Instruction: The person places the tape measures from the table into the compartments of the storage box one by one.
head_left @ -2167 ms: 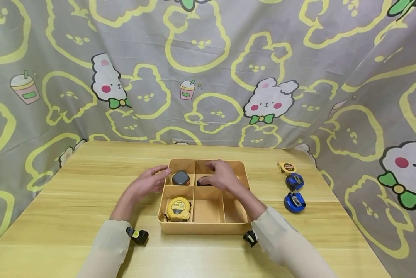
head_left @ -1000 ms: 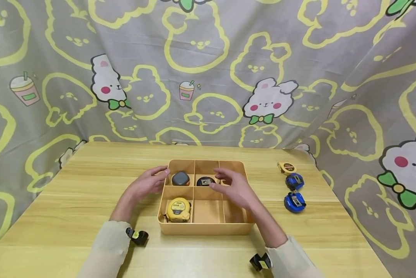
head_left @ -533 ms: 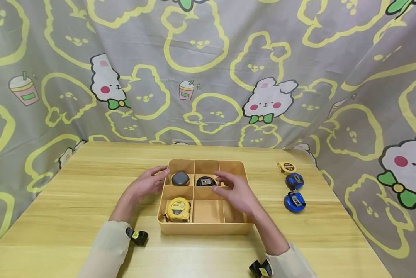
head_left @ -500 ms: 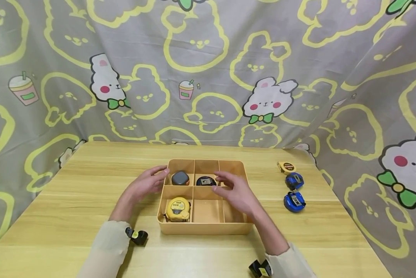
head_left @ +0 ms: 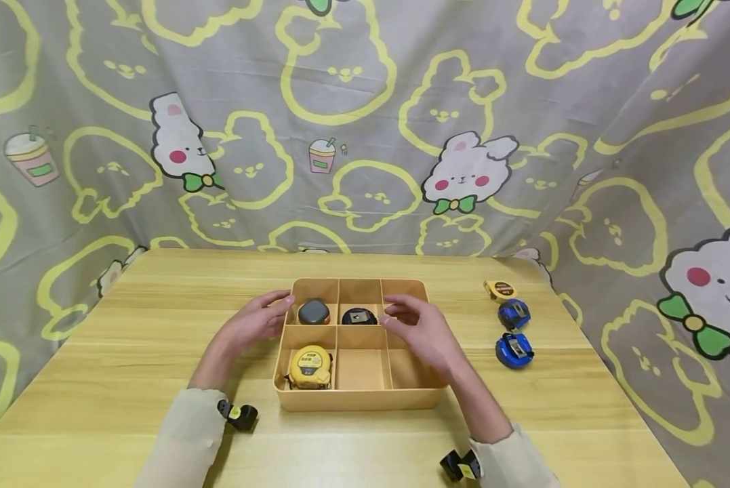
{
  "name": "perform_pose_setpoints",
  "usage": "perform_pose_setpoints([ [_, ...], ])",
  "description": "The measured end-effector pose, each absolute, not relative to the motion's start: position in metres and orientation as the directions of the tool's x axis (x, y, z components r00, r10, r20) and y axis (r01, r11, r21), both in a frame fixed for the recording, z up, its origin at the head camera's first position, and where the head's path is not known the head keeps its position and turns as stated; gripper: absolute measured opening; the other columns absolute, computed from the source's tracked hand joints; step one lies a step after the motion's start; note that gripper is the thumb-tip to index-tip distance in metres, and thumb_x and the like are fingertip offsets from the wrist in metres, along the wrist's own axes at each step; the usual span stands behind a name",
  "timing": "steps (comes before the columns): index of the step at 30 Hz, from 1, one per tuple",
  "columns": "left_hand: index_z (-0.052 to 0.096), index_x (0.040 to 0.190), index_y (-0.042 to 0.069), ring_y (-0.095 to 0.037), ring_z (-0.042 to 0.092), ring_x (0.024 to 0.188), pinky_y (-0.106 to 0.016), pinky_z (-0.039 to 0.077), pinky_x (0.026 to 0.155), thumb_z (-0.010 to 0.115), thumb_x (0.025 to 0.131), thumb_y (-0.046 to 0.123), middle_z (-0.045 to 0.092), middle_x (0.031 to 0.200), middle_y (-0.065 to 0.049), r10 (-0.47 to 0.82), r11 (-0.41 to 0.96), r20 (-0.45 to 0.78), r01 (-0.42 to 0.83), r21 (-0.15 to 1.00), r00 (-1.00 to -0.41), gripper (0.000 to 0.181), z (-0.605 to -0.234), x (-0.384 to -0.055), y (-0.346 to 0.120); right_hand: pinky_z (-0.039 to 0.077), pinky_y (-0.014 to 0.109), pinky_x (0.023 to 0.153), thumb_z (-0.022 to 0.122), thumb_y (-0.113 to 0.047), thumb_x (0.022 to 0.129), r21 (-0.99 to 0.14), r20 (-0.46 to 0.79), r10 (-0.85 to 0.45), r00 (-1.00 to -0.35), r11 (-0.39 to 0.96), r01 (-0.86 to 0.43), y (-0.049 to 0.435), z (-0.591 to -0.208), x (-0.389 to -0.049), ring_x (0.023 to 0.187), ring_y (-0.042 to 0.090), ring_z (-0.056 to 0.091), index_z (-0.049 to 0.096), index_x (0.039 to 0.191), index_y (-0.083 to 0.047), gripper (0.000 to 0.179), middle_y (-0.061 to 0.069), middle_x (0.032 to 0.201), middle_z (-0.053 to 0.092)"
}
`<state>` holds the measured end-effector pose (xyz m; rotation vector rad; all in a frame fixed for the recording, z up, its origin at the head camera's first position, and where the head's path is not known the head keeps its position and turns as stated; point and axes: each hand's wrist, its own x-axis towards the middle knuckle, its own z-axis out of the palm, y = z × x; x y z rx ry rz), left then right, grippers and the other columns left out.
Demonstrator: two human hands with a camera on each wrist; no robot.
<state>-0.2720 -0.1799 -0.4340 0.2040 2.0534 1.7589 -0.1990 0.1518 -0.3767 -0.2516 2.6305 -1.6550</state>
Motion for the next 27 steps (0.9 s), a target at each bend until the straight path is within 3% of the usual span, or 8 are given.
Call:
perform_pose_setpoints([
  [3, 0.017, 0.161, 0.001, -0.047, 0.03, 0.148, -0.059, 0.033, 0.118, 0.05, 0.106, 0.044, 0.026, 0.163, -0.028, 0.379, 0.179, -0.222, -0.164, 0.97, -0.898, 0.077, -0.434, -0.271, -0.181, 0.056, 0.043, 0.1, 0.07, -0.019, 0.097, -0.903, 0.084, -0.124, -0.989, 0.41, -0.128, 0.159, -0.374, -0.202, 0.113, 0.028, 0.069, 0.063, 0.136, -0.007, 0.042, 0.015, 0.122, 0.071],
  [8, 0.017, 0.161, 0.002, -0.046, 0.031, 0.148, -0.059, 0.034, 0.118, 0.05, 0.106, 0.045, 0.026, 0.163, -0.028, 0.376, 0.186, -0.224, -0.164, 0.969, -0.899, 0.078, -0.432, -0.271, -0.181, 0.056, 0.035, 0.099, 0.07, -0.018, 0.097, -0.92, 0.1, -0.028, -0.995, 0.378, -0.103, 0.173, -0.369, -0.207, 0.112, 0.025, 0.069, 0.066, 0.132, -0.01, 0.036, 0.015, 0.122, 0.072],
  [14, 0.017, 0.161, 0.002, -0.046, 0.031, 0.148, -0.059, 0.035, 0.118, 0.051, 0.106, 0.045, 0.026, 0.163, -0.028, 0.375, 0.19, -0.227, -0.165, 0.968, -0.899, 0.078, -0.432, -0.271, -0.181, 0.052, 0.024, 0.093, 0.07, -0.02, 0.097, -0.93, 0.135, 0.109, -0.985, 0.358, -0.087, 0.198, -0.365, -0.214, 0.101, 0.013, 0.07, 0.07, 0.127, -0.008, 0.032, 0.011, 0.111, 0.075],
  [18, 0.018, 0.161, 0.002, -0.047, 0.031, 0.148, -0.058, 0.035, 0.118, 0.05, 0.106, 0.047, 0.026, 0.163, -0.028, 0.376, 0.196, -0.227, -0.162, 0.967, -0.898, 0.078, -0.433, -0.272, -0.18, 0.047, 0.028, 0.095, 0.072, -0.022, 0.096, -0.937, 0.12, 0.191, -0.974, 0.345, -0.048, 0.217, -0.364, -0.217, 0.098, 0.007, 0.066, 0.07, 0.127, -0.009, 0.033, 0.001, 0.102, 0.077],
  [27, 0.02, 0.161, 0.004, -0.045, 0.032, 0.148, -0.057, 0.035, 0.118, 0.051, 0.105, 0.048, 0.028, 0.163, -0.026, 0.361, 0.199, -0.237, -0.174, 0.964, -0.902, 0.077, -0.435, -0.273, -0.181, 0.04, 0.036, 0.106, 0.076, -0.03, 0.093, -0.954, 0.074, 0.316, -0.946, 0.298, 0.026, 0.256, -0.358, -0.216, 0.112, 0.011, 0.058, 0.067, 0.133, -0.016, 0.044, -0.015, 0.094, 0.072],
])
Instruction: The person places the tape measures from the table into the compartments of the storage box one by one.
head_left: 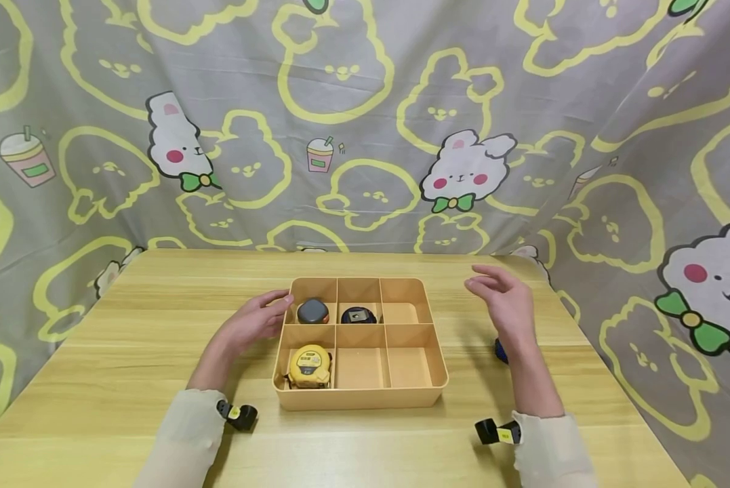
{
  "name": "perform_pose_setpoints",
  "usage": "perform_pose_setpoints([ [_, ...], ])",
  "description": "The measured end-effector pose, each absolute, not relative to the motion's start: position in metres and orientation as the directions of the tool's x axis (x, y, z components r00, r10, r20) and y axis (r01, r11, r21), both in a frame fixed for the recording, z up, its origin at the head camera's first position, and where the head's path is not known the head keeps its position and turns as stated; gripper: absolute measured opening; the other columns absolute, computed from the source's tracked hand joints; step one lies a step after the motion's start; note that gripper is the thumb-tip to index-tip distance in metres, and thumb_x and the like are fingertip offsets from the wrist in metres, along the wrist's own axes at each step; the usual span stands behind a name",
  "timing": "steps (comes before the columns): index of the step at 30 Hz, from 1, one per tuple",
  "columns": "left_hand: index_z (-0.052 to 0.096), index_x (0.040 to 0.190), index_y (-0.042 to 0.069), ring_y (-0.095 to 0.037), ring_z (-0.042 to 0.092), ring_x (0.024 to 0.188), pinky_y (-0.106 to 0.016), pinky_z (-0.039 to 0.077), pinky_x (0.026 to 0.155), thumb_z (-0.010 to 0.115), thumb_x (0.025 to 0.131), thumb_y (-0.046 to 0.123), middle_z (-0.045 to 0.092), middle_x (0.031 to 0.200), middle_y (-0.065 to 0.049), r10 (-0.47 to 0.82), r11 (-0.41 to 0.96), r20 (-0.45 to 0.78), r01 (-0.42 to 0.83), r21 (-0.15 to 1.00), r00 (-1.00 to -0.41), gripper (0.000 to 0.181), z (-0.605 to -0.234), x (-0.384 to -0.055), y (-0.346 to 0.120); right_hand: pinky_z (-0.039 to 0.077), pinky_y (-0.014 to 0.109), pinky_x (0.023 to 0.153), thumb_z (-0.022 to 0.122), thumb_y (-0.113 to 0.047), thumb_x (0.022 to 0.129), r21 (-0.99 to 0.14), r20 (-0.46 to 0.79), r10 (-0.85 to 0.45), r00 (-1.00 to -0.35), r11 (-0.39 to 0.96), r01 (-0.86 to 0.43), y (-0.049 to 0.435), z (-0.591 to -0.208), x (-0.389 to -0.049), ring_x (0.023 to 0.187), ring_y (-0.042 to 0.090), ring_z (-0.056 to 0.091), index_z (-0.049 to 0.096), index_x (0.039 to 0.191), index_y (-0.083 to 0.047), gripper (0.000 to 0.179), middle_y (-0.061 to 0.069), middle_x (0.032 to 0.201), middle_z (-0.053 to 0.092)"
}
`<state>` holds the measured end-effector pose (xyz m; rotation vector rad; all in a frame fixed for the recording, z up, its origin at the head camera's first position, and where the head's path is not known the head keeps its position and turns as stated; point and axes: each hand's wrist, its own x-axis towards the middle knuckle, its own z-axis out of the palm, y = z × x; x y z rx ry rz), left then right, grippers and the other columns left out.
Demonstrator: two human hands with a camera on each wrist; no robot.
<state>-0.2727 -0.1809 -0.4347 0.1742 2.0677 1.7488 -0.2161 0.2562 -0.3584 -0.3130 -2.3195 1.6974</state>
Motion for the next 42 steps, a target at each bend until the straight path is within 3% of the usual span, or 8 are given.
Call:
perform_pose_setpoints([
  [10, 0.02, 0.161, 0.003, -0.046, 0.031, 0.148, -0.058, 0.035, 0.118, 0.05, 0.105, 0.048, 0.028, 0.163, -0.027, 0.367, 0.194, -0.228, -0.165, 0.967, -0.902, 0.078, -0.435, -0.275, -0.18, 0.041, 0.03, 0.1, 0.075, -0.026, 0.094, -0.97, 0.044, 0.444, -0.895, 0.232, 0.068, 0.291, -0.361, -0.223, 0.105, 0.004, 0.058, 0.069, 0.131, -0.019, 0.038, -0.02, 0.087, 0.071],
  [15, 0.019, 0.161, 0.003, -0.046, 0.031, 0.148, -0.057, 0.035, 0.118, 0.05, 0.106, 0.047, 0.028, 0.163, -0.027, 0.37, 0.19, -0.223, -0.162, 0.968, -0.902, 0.078, -0.435, -0.274, -0.179, 0.042, 0.027, 0.091, 0.075, -0.028, 0.093, -0.972, 0.015, 0.493, -0.87, 0.212, 0.103, 0.304, -0.364, -0.223, 0.098, 0.002, 0.059, 0.071, 0.128, -0.021, 0.035, -0.023, 0.084, 0.069],
  [22, 0.017, 0.161, 0.002, -0.047, 0.029, 0.148, -0.058, 0.033, 0.119, 0.049, 0.106, 0.046, 0.025, 0.164, -0.028, 0.376, 0.19, -0.225, -0.163, 0.968, -0.899, 0.078, -0.434, -0.273, -0.18, 0.042, 0.028, 0.099, 0.079, -0.025, 0.09, -0.984, -0.028, 0.521, -0.853, 0.137, 0.116, 0.317, -0.37, -0.224, 0.095, 0.001, 0.061, 0.071, 0.124, -0.019, 0.036, -0.021, 0.084, 0.071],
  [27, 0.018, 0.161, 0.002, -0.046, 0.03, 0.148, -0.058, 0.033, 0.119, 0.05, 0.106, 0.047, 0.026, 0.163, -0.027, 0.371, 0.186, -0.23, -0.17, 0.968, -0.9, 0.078, -0.434, -0.273, -0.181, 0.041, 0.024, 0.094, 0.08, -0.027, 0.089, -0.977, -0.034, 0.525, -0.851, 0.162, 0.139, 0.325, -0.376, -0.223, 0.094, -0.001, 0.061, 0.07, 0.123, -0.019, 0.036, -0.022, 0.083, 0.07],
  [34, 0.016, 0.161, 0.001, -0.046, 0.029, 0.149, -0.059, 0.032, 0.119, 0.05, 0.106, 0.045, 0.024, 0.164, -0.028, 0.384, 0.174, -0.225, -0.169, 0.97, -0.896, 0.078, -0.432, -0.272, -0.179, 0.043, 0.022, 0.091, 0.079, -0.026, 0.09, -0.95, -0.038, 0.551, -0.833, 0.238, 0.2, 0.334, -0.387, -0.222, 0.101, 0.002, 0.056, 0.065, 0.133, -0.013, 0.047, -0.026, 0.081, 0.063],
  [39, 0.017, 0.161, 0.001, -0.046, 0.03, 0.148, -0.058, 0.032, 0.119, 0.051, 0.106, 0.045, 0.025, 0.164, -0.028, 0.383, 0.175, -0.226, -0.169, 0.97, -0.896, 0.078, -0.432, -0.272, -0.179, 0.043, 0.019, 0.086, 0.079, -0.023, 0.089, -0.943, -0.051, 0.563, -0.825, 0.245, 0.225, 0.338, -0.396, -0.224, 0.094, -0.001, 0.054, 0.062, 0.135, -0.01, 0.051, -0.024, 0.082, 0.06],
  [42, 0.017, 0.161, 0.001, -0.047, 0.03, 0.148, -0.058, 0.032, 0.119, 0.051, 0.106, 0.046, 0.025, 0.164, -0.028, 0.382, 0.18, -0.229, -0.17, 0.969, -0.895, 0.079, -0.431, -0.272, -0.179, 0.045, 0.022, 0.088, 0.078, -0.027, 0.09, -0.933, -0.065, 0.544, -0.837, 0.266, 0.245, 0.339, -0.398, -0.221, 0.1, 0.004, 0.054, 0.06, 0.137, -0.008, 0.054, -0.019, 0.09, 0.061],
])
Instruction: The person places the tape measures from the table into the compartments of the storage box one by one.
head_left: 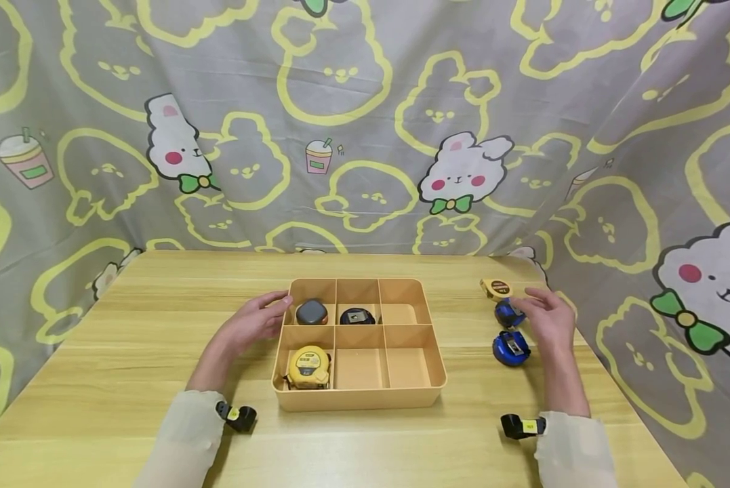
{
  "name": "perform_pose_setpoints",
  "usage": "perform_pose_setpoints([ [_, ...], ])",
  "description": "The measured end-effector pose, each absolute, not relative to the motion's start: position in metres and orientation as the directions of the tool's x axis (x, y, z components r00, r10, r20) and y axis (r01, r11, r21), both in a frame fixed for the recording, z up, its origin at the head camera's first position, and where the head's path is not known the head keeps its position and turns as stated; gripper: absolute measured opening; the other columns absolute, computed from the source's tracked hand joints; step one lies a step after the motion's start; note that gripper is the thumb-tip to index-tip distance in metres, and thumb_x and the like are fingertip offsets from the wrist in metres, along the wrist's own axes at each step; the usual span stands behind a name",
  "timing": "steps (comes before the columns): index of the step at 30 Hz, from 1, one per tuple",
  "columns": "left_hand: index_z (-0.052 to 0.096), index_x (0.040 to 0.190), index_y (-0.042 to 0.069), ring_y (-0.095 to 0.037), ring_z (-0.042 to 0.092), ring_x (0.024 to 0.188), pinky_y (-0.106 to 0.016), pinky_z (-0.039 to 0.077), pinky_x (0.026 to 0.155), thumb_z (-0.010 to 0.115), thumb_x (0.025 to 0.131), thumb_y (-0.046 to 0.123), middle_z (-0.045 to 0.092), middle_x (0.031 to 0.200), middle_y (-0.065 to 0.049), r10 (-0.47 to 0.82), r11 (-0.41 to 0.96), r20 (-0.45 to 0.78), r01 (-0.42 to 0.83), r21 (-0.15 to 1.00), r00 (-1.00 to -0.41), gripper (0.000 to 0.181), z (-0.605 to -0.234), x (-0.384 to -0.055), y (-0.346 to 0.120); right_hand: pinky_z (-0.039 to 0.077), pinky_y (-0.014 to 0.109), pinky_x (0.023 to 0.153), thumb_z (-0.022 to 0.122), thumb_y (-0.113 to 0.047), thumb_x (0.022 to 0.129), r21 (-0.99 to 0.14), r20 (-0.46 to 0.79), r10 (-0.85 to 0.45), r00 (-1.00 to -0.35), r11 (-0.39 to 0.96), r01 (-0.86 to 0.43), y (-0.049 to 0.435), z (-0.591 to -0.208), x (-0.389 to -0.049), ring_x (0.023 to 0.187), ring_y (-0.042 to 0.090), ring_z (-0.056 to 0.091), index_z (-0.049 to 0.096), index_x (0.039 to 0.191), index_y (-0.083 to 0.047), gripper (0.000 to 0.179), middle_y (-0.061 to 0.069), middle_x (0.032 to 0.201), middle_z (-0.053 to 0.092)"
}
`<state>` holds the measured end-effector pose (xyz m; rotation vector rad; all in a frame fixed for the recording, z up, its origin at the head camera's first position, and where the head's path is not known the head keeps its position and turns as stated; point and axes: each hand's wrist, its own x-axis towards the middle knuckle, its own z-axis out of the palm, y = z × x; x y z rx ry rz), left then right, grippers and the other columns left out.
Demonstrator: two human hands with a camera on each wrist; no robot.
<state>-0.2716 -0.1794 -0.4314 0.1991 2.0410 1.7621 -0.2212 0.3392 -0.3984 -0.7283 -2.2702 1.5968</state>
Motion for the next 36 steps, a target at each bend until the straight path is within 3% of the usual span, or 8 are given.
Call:
perform_pose_setpoints([
  [4, 0.018, 0.161, 0.002, -0.047, 0.029, 0.149, -0.059, 0.031, 0.119, 0.05, 0.106, 0.046, 0.026, 0.163, -0.028, 0.38, 0.185, -0.232, -0.172, 0.968, -0.895, 0.077, -0.432, -0.271, -0.178, 0.045, 0.033, 0.097, 0.076, -0.035, 0.092, -0.903, -0.1, 0.471, -0.876, 0.328, 0.279, 0.342, -0.401, -0.214, 0.12, 0.02, 0.053, 0.053, 0.145, -0.006, 0.064, 0.001, 0.119, 0.063],
  [7, 0.018, 0.161, 0.001, -0.047, 0.029, 0.149, -0.059, 0.032, 0.119, 0.05, 0.106, 0.045, 0.026, 0.163, -0.029, 0.38, 0.185, -0.232, -0.172, 0.967, -0.895, 0.077, -0.432, -0.271, -0.178, 0.045, 0.043, 0.103, 0.073, -0.037, 0.094, -0.868, -0.131, 0.373, -0.919, 0.404, 0.288, 0.346, -0.401, -0.208, 0.13, 0.034, 0.049, 0.048, 0.148, -0.001, 0.07, 0.02, 0.14, 0.055],
  [10, 0.017, 0.161, 0.001, -0.047, 0.029, 0.148, -0.059, 0.032, 0.119, 0.05, 0.106, 0.045, 0.026, 0.163, -0.029, 0.387, 0.186, -0.23, -0.169, 0.968, -0.893, 0.078, -0.432, -0.272, -0.178, 0.044, 0.051, 0.107, 0.072, -0.036, 0.095, -0.822, -0.164, 0.279, -0.946, 0.491, 0.287, 0.353, -0.401, -0.204, 0.134, 0.043, 0.047, 0.044, 0.148, 0.005, 0.073, 0.031, 0.15, 0.045],
  [14, 0.017, 0.161, 0.001, -0.048, 0.029, 0.148, -0.059, 0.031, 0.119, 0.05, 0.106, 0.046, 0.025, 0.163, -0.029, 0.384, 0.191, -0.234, -0.171, 0.967, -0.893, 0.079, -0.431, -0.271, -0.179, 0.043, 0.055, 0.106, 0.074, -0.037, 0.093, -0.769, -0.226, 0.207, -0.952, 0.562, 0.305, 0.362, -0.399, -0.201, 0.132, 0.046, 0.047, 0.044, 0.145, 0.009, 0.075, 0.034, 0.149, 0.042],
  [20, 0.019, 0.161, 0.003, -0.046, 0.031, 0.148, -0.058, 0.032, 0.119, 0.051, 0.106, 0.047, 0.027, 0.163, -0.027, 0.365, 0.194, -0.244, -0.184, 0.964, -0.898, 0.078, -0.431, -0.27, -0.179, 0.049, 0.05, 0.1, 0.077, -0.033, 0.091, -0.743, -0.304, 0.091, -0.948, 0.6, 0.296, 0.369, -0.397, -0.201, 0.121, 0.045, 0.055, 0.042, 0.142, 0.012, 0.076, 0.035, 0.143, 0.046],
  [27, 0.019, 0.161, 0.001, -0.047, 0.032, 0.147, -0.058, 0.034, 0.118, 0.05, 0.105, 0.048, 0.027, 0.163, -0.028, 0.373, 0.208, -0.232, -0.163, 0.965, -0.898, 0.079, -0.432, -0.27, -0.178, 0.042, 0.053, 0.106, 0.078, -0.018, 0.087, -0.77, -0.342, -0.088, -0.936, 0.597, 0.225, 0.379, -0.403, -0.197, 0.132, 0.05, 0.045, 0.038, 0.146, 0.008, 0.076, 0.042, 0.149, 0.033],
  [36, 0.017, 0.161, 0.0, -0.048, 0.03, 0.148, -0.058, 0.034, 0.119, 0.049, 0.106, 0.046, 0.025, 0.163, -0.029, 0.383, 0.207, -0.225, -0.154, 0.966, -0.896, 0.078, -0.43, -0.27, -0.179, 0.042, 0.051, 0.105, 0.079, -0.003, 0.076, -0.776, -0.36, -0.154, -0.92, 0.597, 0.204, 0.384, -0.405, -0.199, 0.126, 0.044, 0.048, 0.041, 0.145, 0.005, 0.08, 0.04, 0.146, 0.037],
])
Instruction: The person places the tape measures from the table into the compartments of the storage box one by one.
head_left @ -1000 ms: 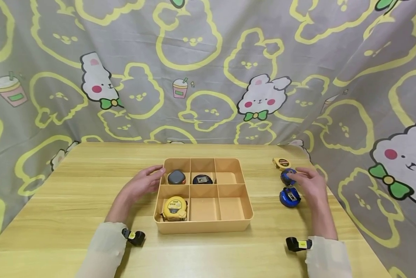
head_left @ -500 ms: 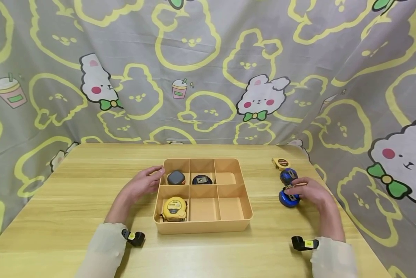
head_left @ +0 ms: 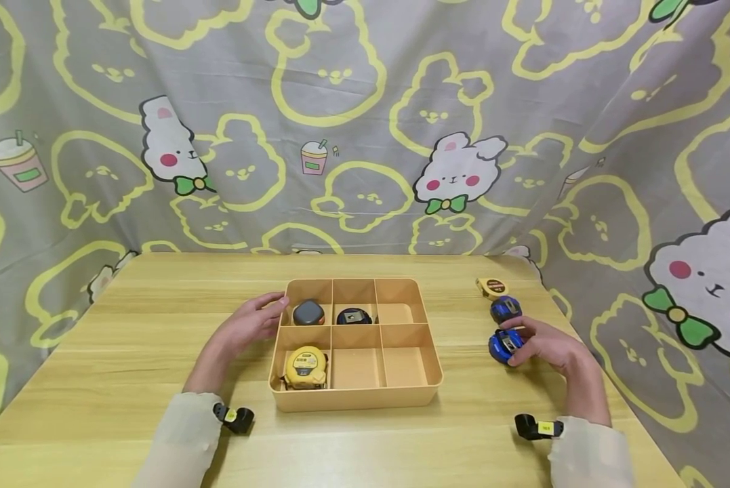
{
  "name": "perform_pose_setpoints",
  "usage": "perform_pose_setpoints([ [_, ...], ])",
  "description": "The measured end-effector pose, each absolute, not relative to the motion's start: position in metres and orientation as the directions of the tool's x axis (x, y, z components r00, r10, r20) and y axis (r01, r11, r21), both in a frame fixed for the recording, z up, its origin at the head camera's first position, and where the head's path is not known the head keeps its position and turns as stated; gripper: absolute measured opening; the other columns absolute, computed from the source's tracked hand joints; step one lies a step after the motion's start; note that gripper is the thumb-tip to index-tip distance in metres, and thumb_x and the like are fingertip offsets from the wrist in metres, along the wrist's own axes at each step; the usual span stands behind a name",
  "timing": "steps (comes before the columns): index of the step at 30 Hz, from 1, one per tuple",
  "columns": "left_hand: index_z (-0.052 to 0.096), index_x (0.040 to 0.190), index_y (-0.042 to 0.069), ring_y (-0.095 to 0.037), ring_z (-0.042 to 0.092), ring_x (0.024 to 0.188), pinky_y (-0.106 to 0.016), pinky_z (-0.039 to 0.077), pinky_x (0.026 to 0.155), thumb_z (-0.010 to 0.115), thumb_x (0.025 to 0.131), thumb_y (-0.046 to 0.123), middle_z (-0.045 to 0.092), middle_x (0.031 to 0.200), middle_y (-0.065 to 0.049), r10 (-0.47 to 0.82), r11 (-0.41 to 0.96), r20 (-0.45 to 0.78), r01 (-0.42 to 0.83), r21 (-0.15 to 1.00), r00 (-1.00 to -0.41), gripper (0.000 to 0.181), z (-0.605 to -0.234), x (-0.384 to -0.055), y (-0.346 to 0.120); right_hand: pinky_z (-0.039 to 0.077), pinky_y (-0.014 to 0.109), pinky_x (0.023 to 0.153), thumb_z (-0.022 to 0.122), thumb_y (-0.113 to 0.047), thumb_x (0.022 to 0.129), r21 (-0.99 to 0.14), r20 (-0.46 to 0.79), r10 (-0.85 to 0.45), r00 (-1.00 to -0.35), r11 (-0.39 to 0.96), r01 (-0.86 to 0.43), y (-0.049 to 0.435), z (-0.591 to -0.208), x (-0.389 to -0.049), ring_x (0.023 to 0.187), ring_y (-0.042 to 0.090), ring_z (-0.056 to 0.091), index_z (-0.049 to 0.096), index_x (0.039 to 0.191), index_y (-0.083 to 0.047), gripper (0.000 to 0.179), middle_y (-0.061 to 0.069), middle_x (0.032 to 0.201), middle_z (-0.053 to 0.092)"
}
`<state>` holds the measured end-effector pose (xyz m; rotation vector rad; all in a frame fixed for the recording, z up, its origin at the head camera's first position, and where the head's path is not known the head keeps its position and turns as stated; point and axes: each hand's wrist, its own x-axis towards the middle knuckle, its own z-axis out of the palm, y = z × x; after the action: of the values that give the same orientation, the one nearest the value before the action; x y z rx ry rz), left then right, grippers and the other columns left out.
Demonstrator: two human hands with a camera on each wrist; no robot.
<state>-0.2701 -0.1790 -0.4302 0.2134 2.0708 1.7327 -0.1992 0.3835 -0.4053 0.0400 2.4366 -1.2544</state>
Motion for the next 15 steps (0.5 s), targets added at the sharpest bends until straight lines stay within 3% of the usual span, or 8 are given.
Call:
perform_pose_setpoints([
  [15, 0.017, 0.161, 0.002, -0.047, 0.029, 0.149, -0.059, 0.033, 0.119, 0.05, 0.106, 0.048, 0.026, 0.164, -0.028, 0.374, 0.212, -0.236, -0.165, 0.963, -0.897, 0.079, -0.4306, -0.2709, -0.1793, 0.043, 0.055, 0.104, 0.081, -0.009, 0.079, -0.738, -0.35, -0.112, -0.93, 0.645, 0.2, 0.376, -0.4062, -0.2026, 0.126, 0.047, 0.048, 0.046, 0.141, 0.006, 0.072, 0.041, 0.147, 0.038],
])
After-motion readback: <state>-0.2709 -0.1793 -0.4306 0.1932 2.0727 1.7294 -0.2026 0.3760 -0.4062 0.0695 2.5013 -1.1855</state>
